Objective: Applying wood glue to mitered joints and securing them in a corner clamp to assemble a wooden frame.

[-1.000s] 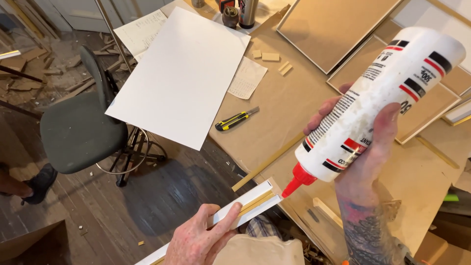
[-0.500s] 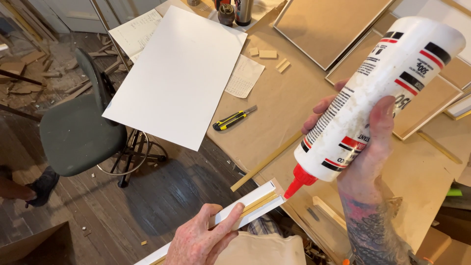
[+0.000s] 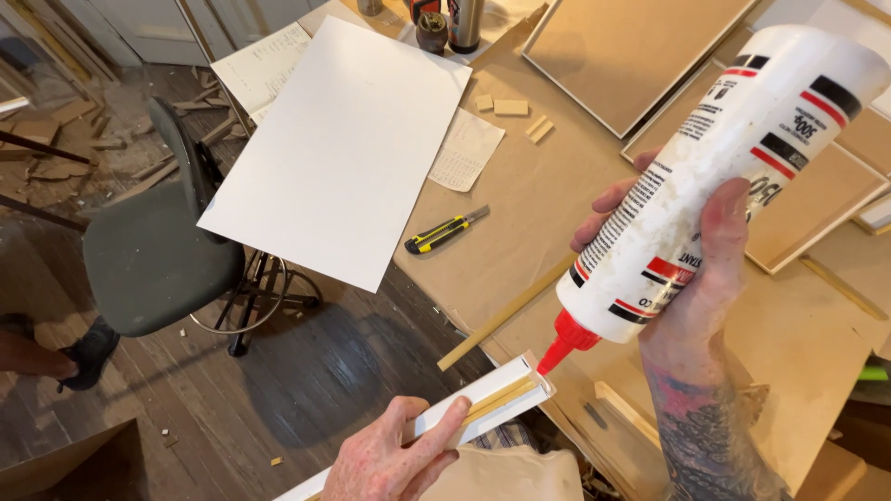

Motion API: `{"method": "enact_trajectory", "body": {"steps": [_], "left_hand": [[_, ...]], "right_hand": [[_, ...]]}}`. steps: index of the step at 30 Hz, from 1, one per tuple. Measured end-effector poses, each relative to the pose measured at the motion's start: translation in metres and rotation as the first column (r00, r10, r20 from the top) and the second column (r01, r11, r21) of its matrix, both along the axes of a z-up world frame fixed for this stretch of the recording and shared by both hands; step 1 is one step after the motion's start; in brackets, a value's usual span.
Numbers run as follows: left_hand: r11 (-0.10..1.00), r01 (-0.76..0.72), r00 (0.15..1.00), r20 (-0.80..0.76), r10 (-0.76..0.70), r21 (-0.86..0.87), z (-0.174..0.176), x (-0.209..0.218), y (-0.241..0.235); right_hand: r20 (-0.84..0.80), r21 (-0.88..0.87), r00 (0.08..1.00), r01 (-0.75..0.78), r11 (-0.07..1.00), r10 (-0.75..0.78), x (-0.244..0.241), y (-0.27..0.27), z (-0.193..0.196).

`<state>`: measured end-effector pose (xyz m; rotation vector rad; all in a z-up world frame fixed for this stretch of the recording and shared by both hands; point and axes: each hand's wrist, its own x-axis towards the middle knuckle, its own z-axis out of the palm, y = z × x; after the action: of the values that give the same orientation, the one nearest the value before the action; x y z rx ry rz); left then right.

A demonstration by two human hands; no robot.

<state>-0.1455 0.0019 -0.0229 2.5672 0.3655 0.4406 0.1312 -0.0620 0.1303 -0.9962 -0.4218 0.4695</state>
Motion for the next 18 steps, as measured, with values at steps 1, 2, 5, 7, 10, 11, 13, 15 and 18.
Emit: {"method": "enact_trajectory", "body": {"steps": [1, 2, 5, 7, 10, 11, 13, 15, 18], "left_hand": [[1.0, -0.008, 1.0, -0.005, 0.008, 0.02, -0.001, 0.002, 0.0], [0.999, -0.017, 1.0, -0.012, 0.018, 0.038, -0.002, 0.003, -0.001], [0.998, -0.041, 0.999, 0.008, 0.041, 0.038, -0.001, 0.007, -0.003], [0.998, -0.059, 0.998, -0.012, 0.06, 0.036, -0.001, 0.012, -0.004], [0.997, -0.063, 0.997, -0.033, 0.065, 0.043, -0.01, 0.016, -0.002], [0.997, -0.052, 0.998, -0.032, 0.054, 0.049, -0.015, 0.018, -0.001], [0.984, -0.138, 0.989, -0.039, 0.143, 0.114, -0.021, 0.02, -0.004], [0.96, -0.221, 0.973, -0.031, 0.229, 0.173, -0.037, 0.019, -0.006], [0.958, -0.275, 0.96, -0.037, 0.279, 0.083, -0.066, 0.025, -0.015]], "right_hand": [[0.007, 0.002, 1.0, -0.006, 1.0, 0.006, 0.003, 0.001, -0.002], [0.011, 0.002, 1.0, -0.014, 1.0, 0.014, 0.006, 0.002, -0.004], [0.025, 0.001, 0.999, -0.038, 0.999, 0.038, 0.014, 0.004, -0.008], [0.031, 0.005, 0.998, -0.059, 0.998, 0.059, 0.021, 0.008, -0.012], [0.105, 0.054, 0.988, -0.12, 0.991, 0.114, 0.044, 0.019, -0.034], [0.178, 0.093, 0.973, -0.166, 0.982, 0.147, 0.055, 0.022, -0.044], [0.23, 0.086, 0.97, -0.105, 0.991, 0.083, 0.09, 0.043, -0.063], [0.289, 0.08, 0.957, -0.041, 0.996, 0.017, 0.135, 0.061, -0.086], [-0.085, -0.072, 0.995, -0.052, 0.996, 0.046, 0.229, 0.088, -0.185]]}}
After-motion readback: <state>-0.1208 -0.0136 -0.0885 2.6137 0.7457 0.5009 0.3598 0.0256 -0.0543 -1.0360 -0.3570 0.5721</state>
